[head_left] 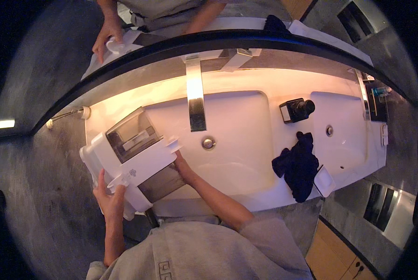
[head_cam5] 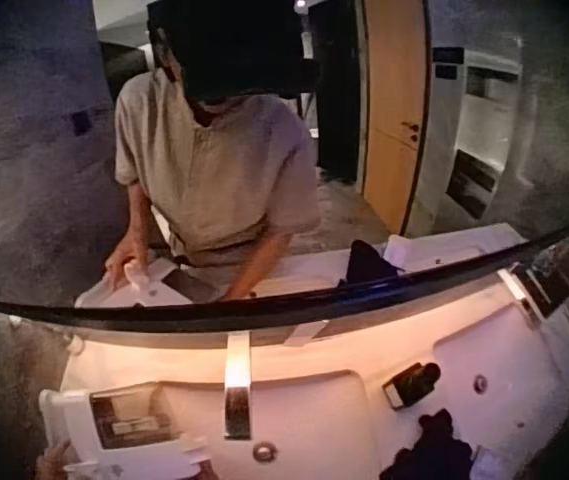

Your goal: The person uses a handheld steam cleaner to clean a bathroom sink and countertop, then wipes the surfaces with a dark cloth. They plug in the device, operate the steam nozzle over the sink basin and faucet, and finish by wiping down the sink and surrounding counter.

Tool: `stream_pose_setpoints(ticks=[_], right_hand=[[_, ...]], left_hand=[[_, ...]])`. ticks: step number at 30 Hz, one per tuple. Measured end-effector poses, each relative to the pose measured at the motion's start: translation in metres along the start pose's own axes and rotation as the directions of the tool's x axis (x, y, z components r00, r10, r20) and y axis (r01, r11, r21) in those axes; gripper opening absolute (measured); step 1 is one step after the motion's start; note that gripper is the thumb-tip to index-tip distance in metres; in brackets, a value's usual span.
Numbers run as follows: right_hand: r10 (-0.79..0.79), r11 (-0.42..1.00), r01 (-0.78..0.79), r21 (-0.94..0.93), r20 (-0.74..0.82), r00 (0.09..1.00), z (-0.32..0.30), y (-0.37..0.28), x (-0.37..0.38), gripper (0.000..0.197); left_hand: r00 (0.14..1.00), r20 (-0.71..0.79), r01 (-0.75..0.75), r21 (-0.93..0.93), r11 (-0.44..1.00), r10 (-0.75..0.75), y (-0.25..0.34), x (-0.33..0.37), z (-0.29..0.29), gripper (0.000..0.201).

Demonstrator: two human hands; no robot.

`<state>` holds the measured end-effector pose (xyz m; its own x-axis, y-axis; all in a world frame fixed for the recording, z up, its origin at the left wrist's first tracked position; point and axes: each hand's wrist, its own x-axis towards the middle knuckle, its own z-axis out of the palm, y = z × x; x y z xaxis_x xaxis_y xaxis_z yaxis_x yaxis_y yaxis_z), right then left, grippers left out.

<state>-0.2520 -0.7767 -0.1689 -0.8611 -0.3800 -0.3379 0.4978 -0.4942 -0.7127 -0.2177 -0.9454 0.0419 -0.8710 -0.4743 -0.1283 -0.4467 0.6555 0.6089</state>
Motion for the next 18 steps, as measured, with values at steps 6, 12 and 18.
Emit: stream_pose_setpoints(ticks=[6, 12, 18], right_hand=[[0.105, 0.986, -0.1, 0.13, -0.03, 0.994, -0.011, 0.033, 0.015, 0.064], [0.112, 0.981, -0.108, 0.162, -0.013, 0.994, -0.005, 0.024, 0.001, 0.062], [0.168, 0.978, -0.154, 0.142, -0.087, 0.982, 0.001, 0.01, -0.003, 0.062]], left_hand=[[0.998, -0.043, -0.035, 0.129, 0.991, 0.041, 0.02, -0.002, 0.006, 0.065], [0.998, -0.067, 0.0, 0.177, 0.984, 0.013, 0.03, -0.009, 0.004, 0.065], [0.998, -0.062, 0.024, 0.193, 0.981, -0.012, 0.033, -0.006, 0.002, 0.066]])
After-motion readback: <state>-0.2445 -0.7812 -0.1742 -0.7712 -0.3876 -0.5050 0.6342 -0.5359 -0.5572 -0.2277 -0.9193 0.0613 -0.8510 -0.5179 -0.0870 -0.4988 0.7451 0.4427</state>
